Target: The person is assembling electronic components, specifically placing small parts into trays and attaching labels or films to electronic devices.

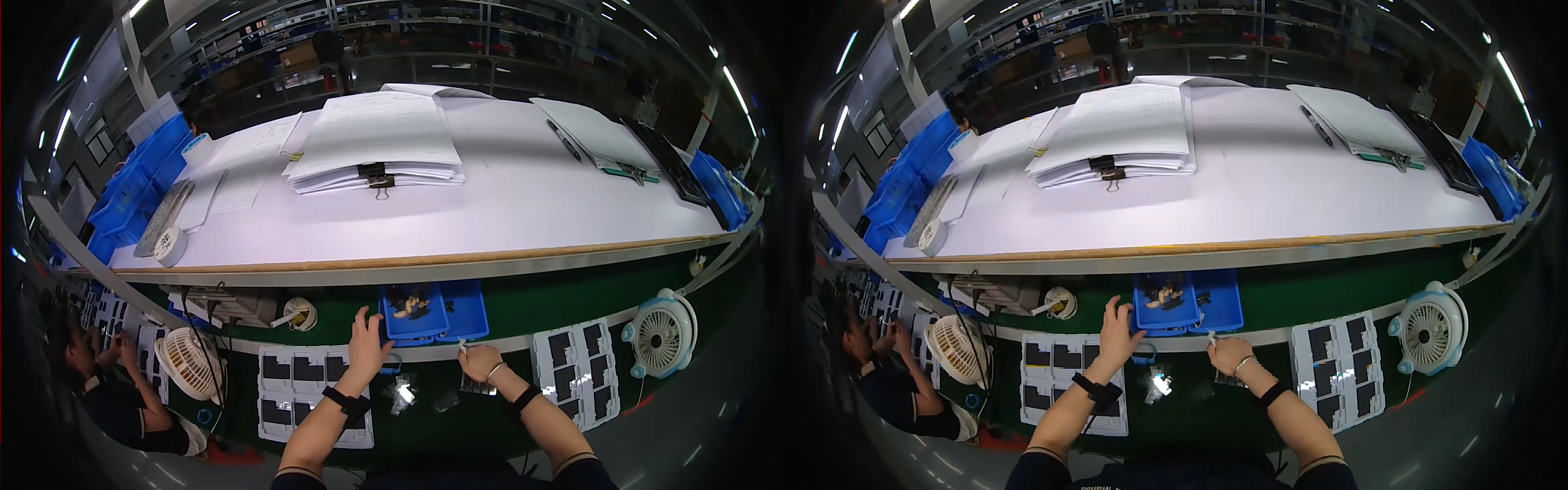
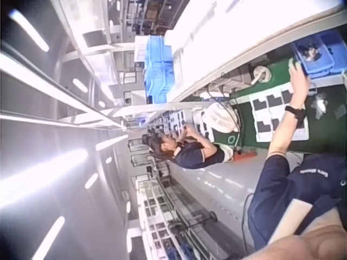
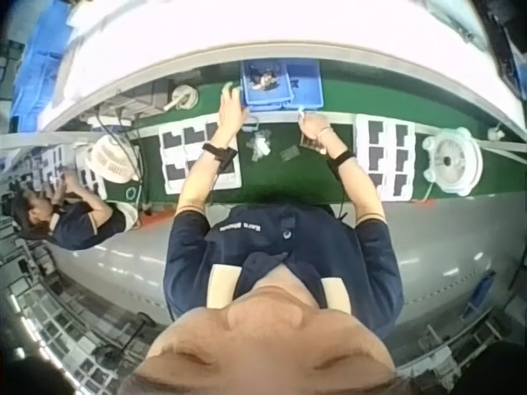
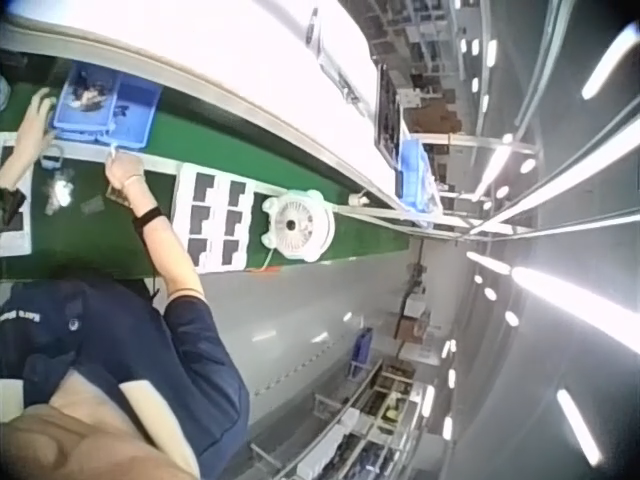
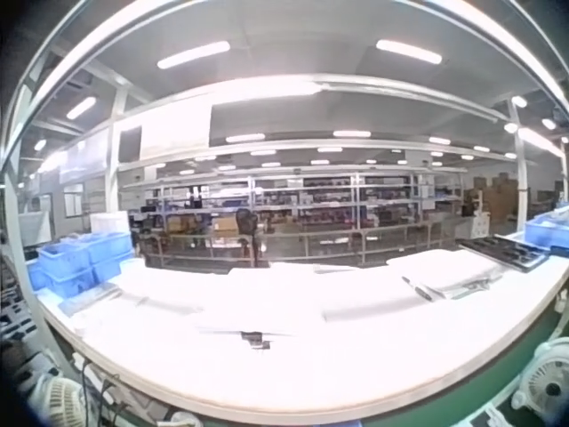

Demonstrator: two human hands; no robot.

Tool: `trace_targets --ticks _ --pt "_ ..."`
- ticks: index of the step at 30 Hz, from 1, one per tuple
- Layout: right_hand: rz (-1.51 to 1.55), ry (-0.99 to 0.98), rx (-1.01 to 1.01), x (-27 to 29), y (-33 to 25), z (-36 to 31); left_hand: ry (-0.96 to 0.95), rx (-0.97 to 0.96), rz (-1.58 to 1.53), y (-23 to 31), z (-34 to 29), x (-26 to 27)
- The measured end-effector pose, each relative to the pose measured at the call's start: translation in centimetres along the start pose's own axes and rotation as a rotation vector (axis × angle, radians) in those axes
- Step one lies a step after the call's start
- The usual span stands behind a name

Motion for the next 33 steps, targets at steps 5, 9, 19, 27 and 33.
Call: trace_targets --ticks 5,9,19,27,33 --pt "0.045 0.112 -0.004 0.1 1.0 2.4 -0.106 -0.111 -0.031 0.6 1.1 -2.2" --pt "0.091 0.175 -0.037 2.3 0.2 3.9 -0.164 -0.029 -0.161 -2.0 0.5 -3.6" --pt "0.566 -0.323 0.203 -1.2 -6.3 11.3 0.207 0.092 0.036 -5.0 -9.0 11.6" --pt "0.463 -0.575 0.001 -5.0 -7.0 15.1 0.174 0.321 0.048 -4.5 -16.6 14.5" --pt "0.288 -0.22 0.092 -4.6 -8.6 16.7 0.16 0.315 0.071 -4.9 -17.2 15.5"
Point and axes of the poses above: each hand's wrist, its own z-axis towards the middle knuckle, its own x-axis out of the back of the hand, y = z × x, the point moved 8 cm from there along z, towards the middle knuckle, and after that the axes turned 13 degrees about -x, right-handed, at the moved point
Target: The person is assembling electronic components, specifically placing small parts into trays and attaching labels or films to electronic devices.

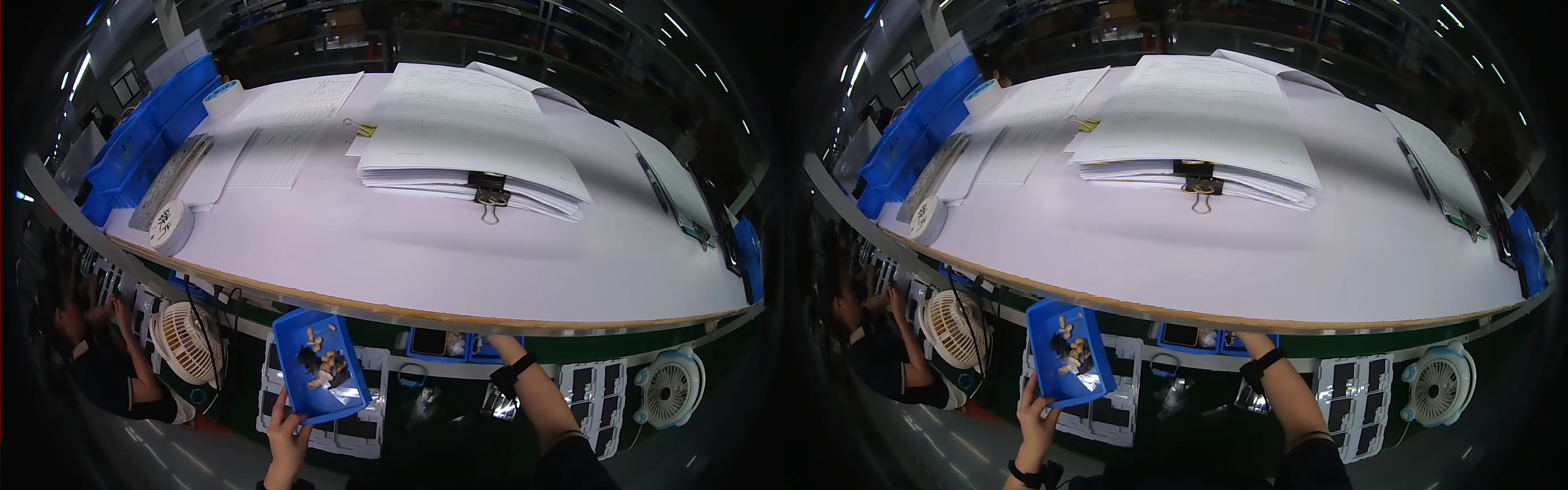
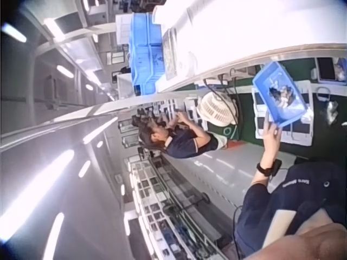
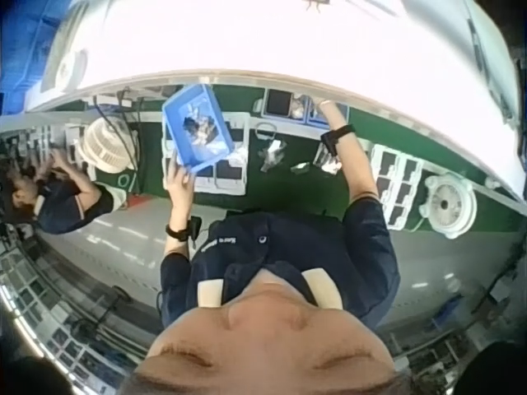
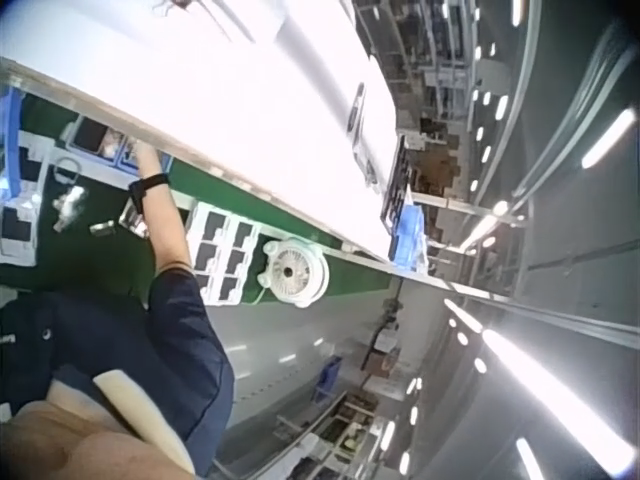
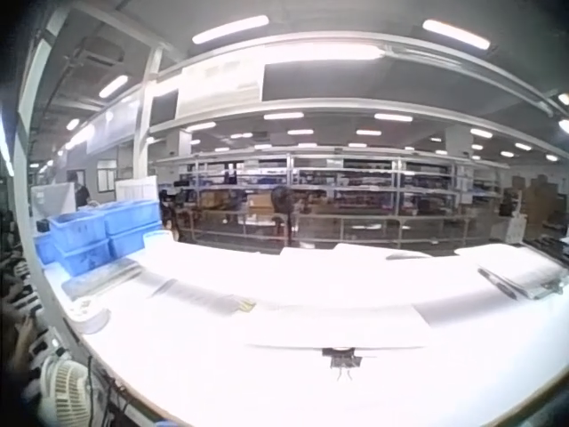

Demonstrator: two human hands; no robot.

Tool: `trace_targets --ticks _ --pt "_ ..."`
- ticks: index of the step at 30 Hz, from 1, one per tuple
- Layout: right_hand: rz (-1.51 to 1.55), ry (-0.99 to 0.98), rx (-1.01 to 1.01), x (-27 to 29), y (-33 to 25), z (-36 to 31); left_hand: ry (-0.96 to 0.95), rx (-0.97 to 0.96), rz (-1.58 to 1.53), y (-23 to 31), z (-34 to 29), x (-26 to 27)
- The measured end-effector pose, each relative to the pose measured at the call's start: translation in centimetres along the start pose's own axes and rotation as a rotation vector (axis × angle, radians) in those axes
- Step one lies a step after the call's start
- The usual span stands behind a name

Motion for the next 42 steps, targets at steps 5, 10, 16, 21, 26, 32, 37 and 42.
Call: trace_targets --ticks 5,10,16,21,26,32,37,42 --pt "-0.123 0.292 0.121 1.1 -2.0 0.5 0.012 -0.015 -0.011 0.2 -0.9 0.5" --pt "-0.22 0.563 0.212 1.7 -5.2 1.4 -0.074 0.005 0.02 0.1 -3.3 0.8" --pt "-0.354 0.92 0.339 2.7 -3.0 -0.4 -0.14 0.057 0.039 0.1 -5.7 1.3" --pt "-0.457 1.168 0.384 5.7 -2.8 -3.5 -0.122 0.01 0.015 0.8 -5.2 1.2" --pt "-0.295 0.636 0.114 11.3 -0.1 -7.3 -0.112 0.028 -0.02 0.9 -5.5 1.6" --pt "-0.031 0.483 -0.078 10.3 7.9 -8.6 -0.116 -0.117 -0.064 2.6 -3.6 0.2" --pt "0.222 0.707 0.072 10.6 6.9 -12.0 -0.149 -0.224 -0.05 5.2 -0.9 -0.3" --pt "0.062 0.551 0.175 7.5 5.0 -16.2 -0.144 -0.259 -0.092 6.0 3.2 -1.1"
Point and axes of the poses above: each hand's wrist, its own z-axis towards the middle knuckle, its own x-axis out of the back of the hand, y = z × x, the point moved 8 cm from there along z, towards the middle knuckle, and after that the axes turned 13 degrees about -x, right-handed, at the moved point
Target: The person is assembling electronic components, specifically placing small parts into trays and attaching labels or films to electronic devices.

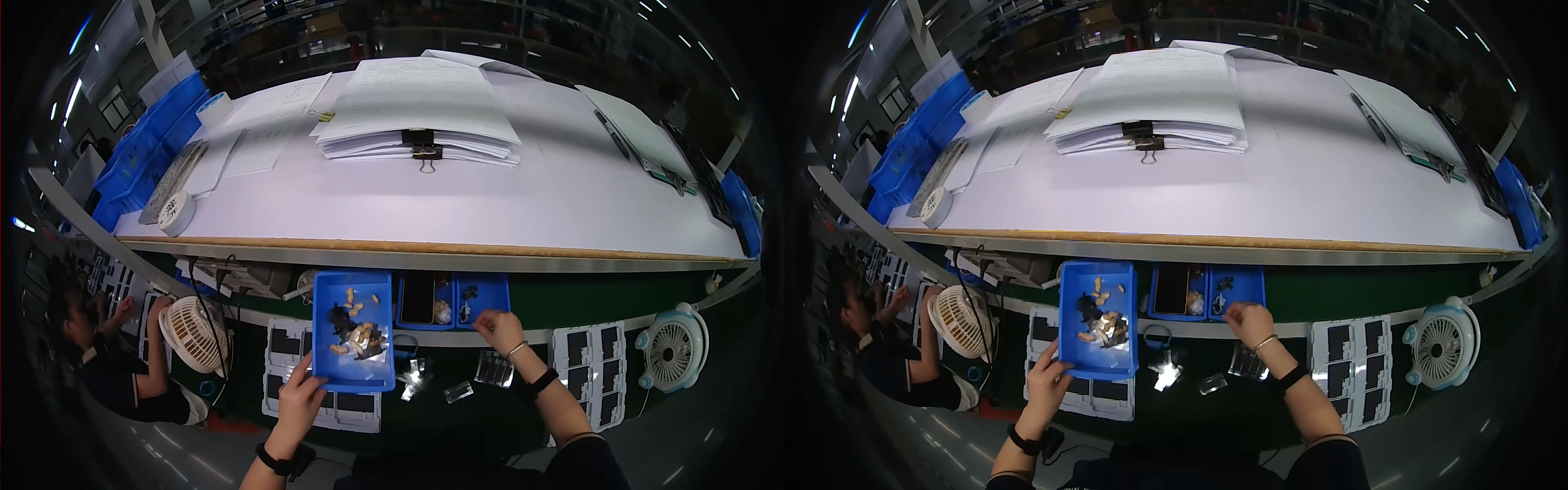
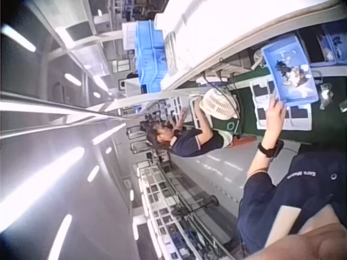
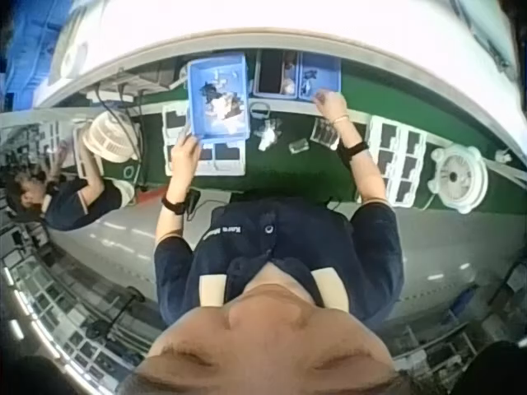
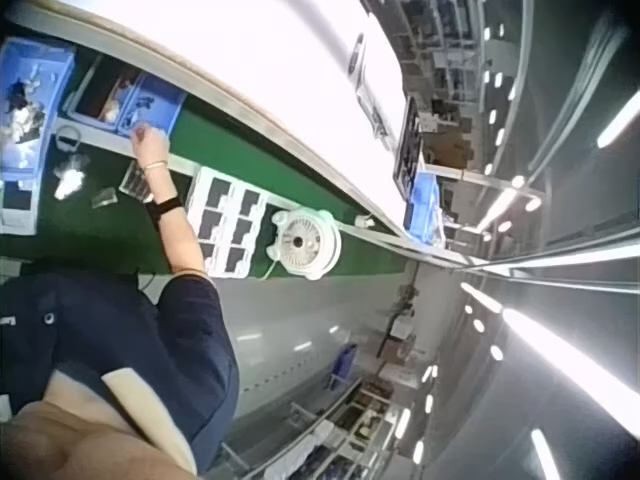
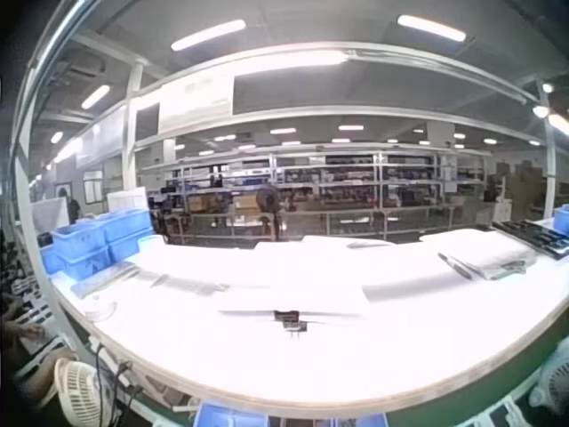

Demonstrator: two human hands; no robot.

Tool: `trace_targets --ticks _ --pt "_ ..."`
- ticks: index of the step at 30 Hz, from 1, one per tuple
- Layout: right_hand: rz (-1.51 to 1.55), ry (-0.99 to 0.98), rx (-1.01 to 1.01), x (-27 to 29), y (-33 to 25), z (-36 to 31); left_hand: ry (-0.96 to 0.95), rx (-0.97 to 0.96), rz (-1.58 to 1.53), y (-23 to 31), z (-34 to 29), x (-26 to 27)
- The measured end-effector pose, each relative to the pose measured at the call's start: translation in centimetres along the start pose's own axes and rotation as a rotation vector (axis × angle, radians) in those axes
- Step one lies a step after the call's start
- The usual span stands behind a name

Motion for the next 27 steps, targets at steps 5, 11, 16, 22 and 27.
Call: trace_targets --ticks 5,11,16,22,27 --pt "-0.259 -0.588 0.054 -6.3 -0.6 -6.3 0.059 -0.079 -0.062 -1.4 6.7 -6.2" --pt "-0.28 -0.475 -0.005 -2.7 0.2 -8.4 0.076 -0.129 -0.139 -2.3 10.8 -13.9" --pt "-0.09 -0.255 -0.173 4.8 6.2 -12.1 -0.02 -0.137 -0.216 -2.4 11.8 -17.5" --pt "0.082 0.767 -0.497 24.2 20.9 -23.5 -0.015 -0.163 -0.154 -2.9 11.0 -16.6" --pt "-0.335 1.355 -0.888 39.0 33.8 -38.7 -0.099 -0.156 -0.076 -1.9 11.4 -17.6"
Point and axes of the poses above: each hand's wrist, its own z-axis towards the middle knuckle, its own x-axis out of the back of the hand, y = z × x, the point moved 8 cm from there along z, towards the middle knuckle, and after that the axes turned 13 degrees about -x, right-handed, at the moved point
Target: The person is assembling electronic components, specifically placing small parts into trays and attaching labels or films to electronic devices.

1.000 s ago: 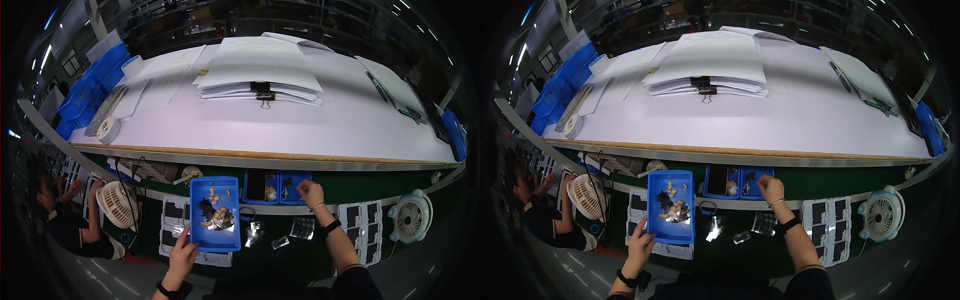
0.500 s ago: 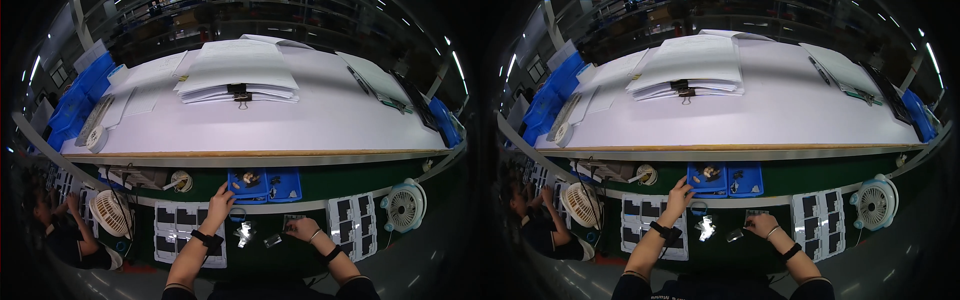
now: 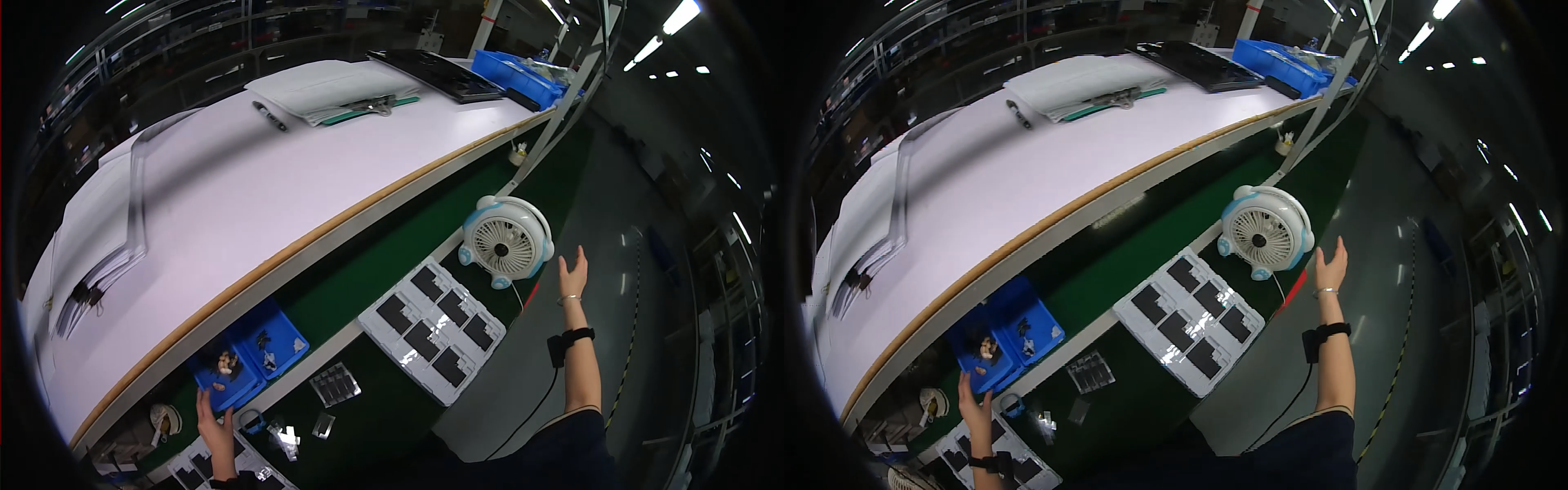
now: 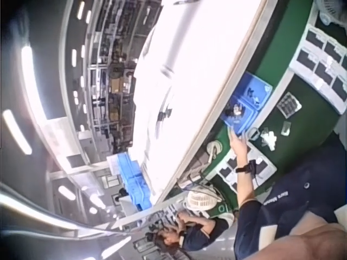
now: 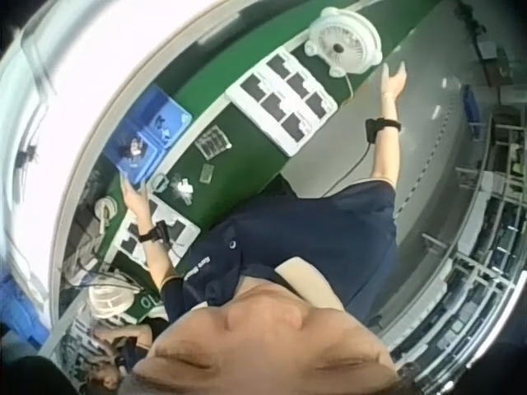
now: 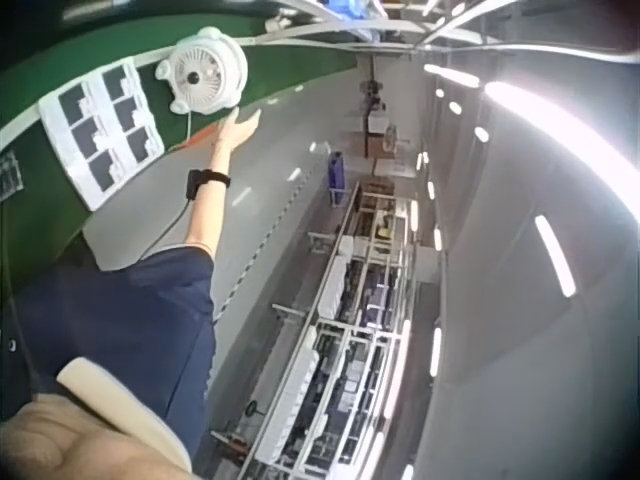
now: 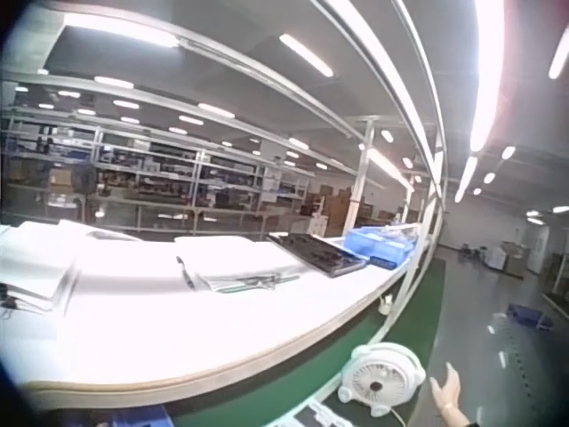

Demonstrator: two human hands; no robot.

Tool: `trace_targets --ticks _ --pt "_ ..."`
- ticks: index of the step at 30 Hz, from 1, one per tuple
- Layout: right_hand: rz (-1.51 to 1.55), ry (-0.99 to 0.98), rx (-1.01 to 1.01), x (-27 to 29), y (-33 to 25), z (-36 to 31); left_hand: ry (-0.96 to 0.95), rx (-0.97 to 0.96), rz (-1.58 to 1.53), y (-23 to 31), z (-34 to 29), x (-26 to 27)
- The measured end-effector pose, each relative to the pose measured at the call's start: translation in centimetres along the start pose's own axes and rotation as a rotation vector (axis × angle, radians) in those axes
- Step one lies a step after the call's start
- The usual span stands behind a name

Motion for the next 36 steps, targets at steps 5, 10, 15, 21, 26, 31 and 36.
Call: trace_targets --ticks 5,10,15,21,26,31,36 --pt "0.136 -0.437 -0.09 -5.9 3.9 7.3 0.022 0.073 0.182 4.1 -0.4 3.8" --pt "0.487 -0.738 -0.146 -13.1 -2.5 6.8 -0.027 0.155 0.21 4.1 -2.5 4.6" --pt "0.47 -0.647 -0.1 -13.4 -2.5 7.4 -0.037 0.143 0.183 5.4 -2.0 4.6" --pt "0.543 -0.728 -0.133 -11.7 -4.2 4.8 -0.093 0.157 0.135 6.5 -1.2 4.2" --pt "0.602 -0.947 -0.139 -11.5 -4.9 4.1 -0.115 0.131 0.168 7.9 -0.6 4.0" --pt "0.527 -0.791 -0.454 -12.3 -0.8 9.4 -0.139 0.12 0.151 9.3 0.4 2.9" --pt "0.64 -1.395 -0.599 -21.7 -0.5 8.1 -0.192 0.094 0.247 9.8 0.3 2.7"
Point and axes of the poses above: each hand's wrist, its own z-axis towards the middle knuckle, its own x-axis out of the back of the hand, y = z × x, the point moved 8 cm from there along z, towards the middle knuckle, and after that the axes turned 13 degrees about -x, right-handed, at the moved point
